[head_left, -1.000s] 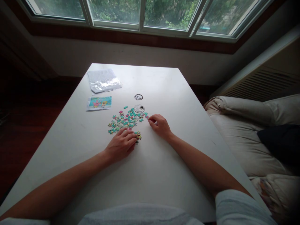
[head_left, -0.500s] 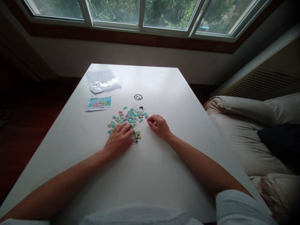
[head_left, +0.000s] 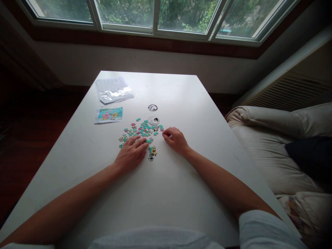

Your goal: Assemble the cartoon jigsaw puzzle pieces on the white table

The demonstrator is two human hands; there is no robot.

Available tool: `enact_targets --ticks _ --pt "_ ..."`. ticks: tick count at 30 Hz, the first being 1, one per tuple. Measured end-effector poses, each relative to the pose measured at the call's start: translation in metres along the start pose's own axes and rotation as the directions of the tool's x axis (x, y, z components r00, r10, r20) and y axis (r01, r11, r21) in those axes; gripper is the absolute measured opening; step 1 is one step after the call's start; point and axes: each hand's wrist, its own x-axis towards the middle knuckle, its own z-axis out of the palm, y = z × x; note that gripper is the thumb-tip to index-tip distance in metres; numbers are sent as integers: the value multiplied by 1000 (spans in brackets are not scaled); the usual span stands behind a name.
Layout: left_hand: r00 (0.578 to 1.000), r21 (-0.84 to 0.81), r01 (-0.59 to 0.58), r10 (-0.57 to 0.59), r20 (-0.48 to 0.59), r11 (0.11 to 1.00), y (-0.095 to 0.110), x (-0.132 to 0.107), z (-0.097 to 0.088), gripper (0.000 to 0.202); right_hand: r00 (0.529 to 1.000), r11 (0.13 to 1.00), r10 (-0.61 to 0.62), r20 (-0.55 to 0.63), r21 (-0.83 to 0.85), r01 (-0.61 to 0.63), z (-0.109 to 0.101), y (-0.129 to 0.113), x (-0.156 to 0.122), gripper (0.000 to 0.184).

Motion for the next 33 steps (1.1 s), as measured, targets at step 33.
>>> enact_targets --ticks 33 --pt "968 86 251 -247 -51 964 10 14 -2 16 1000 1000 7 28 -7 -7 1 -1 -1 8"
